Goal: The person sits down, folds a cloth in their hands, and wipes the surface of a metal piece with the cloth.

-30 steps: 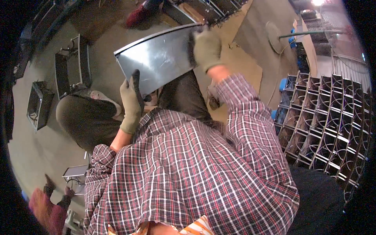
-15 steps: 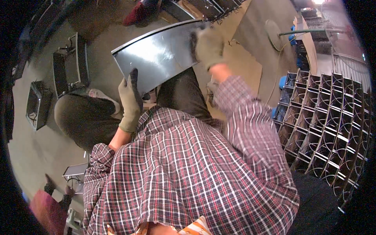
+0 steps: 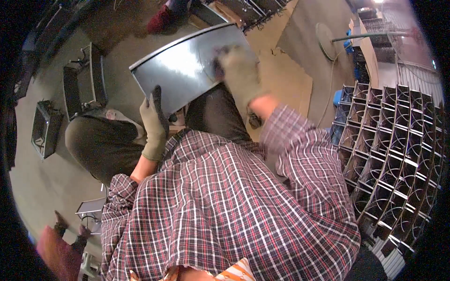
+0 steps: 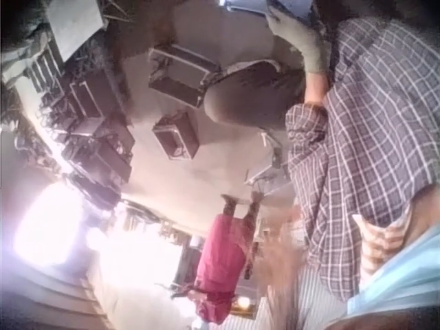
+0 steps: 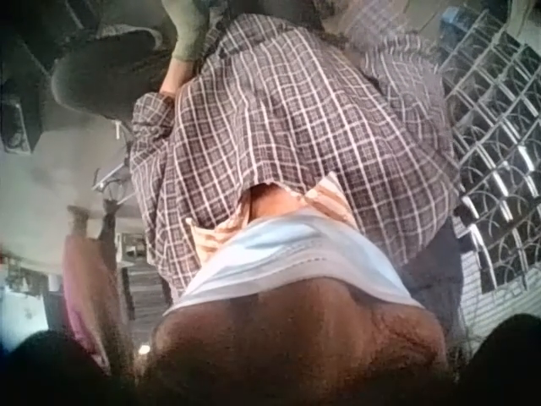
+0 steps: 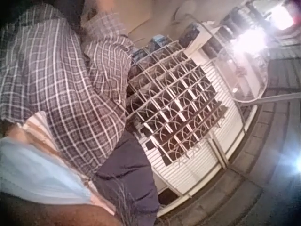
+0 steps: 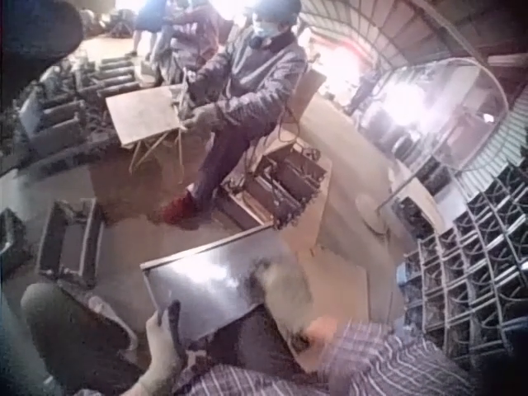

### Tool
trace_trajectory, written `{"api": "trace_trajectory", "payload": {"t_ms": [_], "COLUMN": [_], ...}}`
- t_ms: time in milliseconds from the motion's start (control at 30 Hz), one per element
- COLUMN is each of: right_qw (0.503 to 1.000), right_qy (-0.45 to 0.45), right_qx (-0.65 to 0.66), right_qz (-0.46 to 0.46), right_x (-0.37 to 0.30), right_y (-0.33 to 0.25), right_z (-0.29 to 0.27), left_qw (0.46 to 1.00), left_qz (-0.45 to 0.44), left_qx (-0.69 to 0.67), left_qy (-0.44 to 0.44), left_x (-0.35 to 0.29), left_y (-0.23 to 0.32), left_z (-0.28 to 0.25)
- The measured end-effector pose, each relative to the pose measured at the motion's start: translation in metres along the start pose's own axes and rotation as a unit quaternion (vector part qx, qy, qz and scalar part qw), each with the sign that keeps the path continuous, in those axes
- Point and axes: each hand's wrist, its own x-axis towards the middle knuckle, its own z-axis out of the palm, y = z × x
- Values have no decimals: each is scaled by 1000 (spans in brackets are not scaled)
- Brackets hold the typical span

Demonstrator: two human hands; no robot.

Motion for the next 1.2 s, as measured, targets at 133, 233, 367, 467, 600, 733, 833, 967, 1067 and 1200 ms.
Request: {"api": "trace_trajectory", "payload": {"t_ms": [133, 233, 367, 467, 600, 733, 833, 967, 1067, 1200], "right_qw": [940, 967, 951, 971, 977, 929, 964, 920, 950, 964], "right_qy": [-240, -174, -235, -75, -182, -233, -71, -262, -183, -230], "right_qx": [-92, -132, -94, -198, -93, -283, -179, -287, -225, -29], "right_qz": [226, -134, 176, -109, 58, 48, -182, 50, -118, 126], "right_x": [6, -29, 18, -43, 0, -5, -15, -3, -42, -28], "right_y": [-13, -45, 27, -16, 4, -15, -30, -5, -41, 29], "right_z": [3, -17, -13, 4, -5, -14, -28, -16, -25, -7], "left_qw": [1000, 1000, 1000, 1000, 998, 999, 999, 1000, 1000, 1000], "left_qz": [-24, -24, -5, -20, -36, 6, -2, -4, 8, -5], "left_qx": [15, -4, -18, -2, -38, -33, -35, 3, -9, -20], "left_qy": [-9, -7, -3, 20, 19, 17, 5, -14, 9, -22], "left_x": [2, 1, 4, -1, 2, 1, -1, -1, -2, -5], "left_y": [8, 2, 3, -15, 1, 10, 13, 3, -24, -20], "left_z": [-7, 3, 21, 18, 15, 10, -2, -2, -4, 6]}}
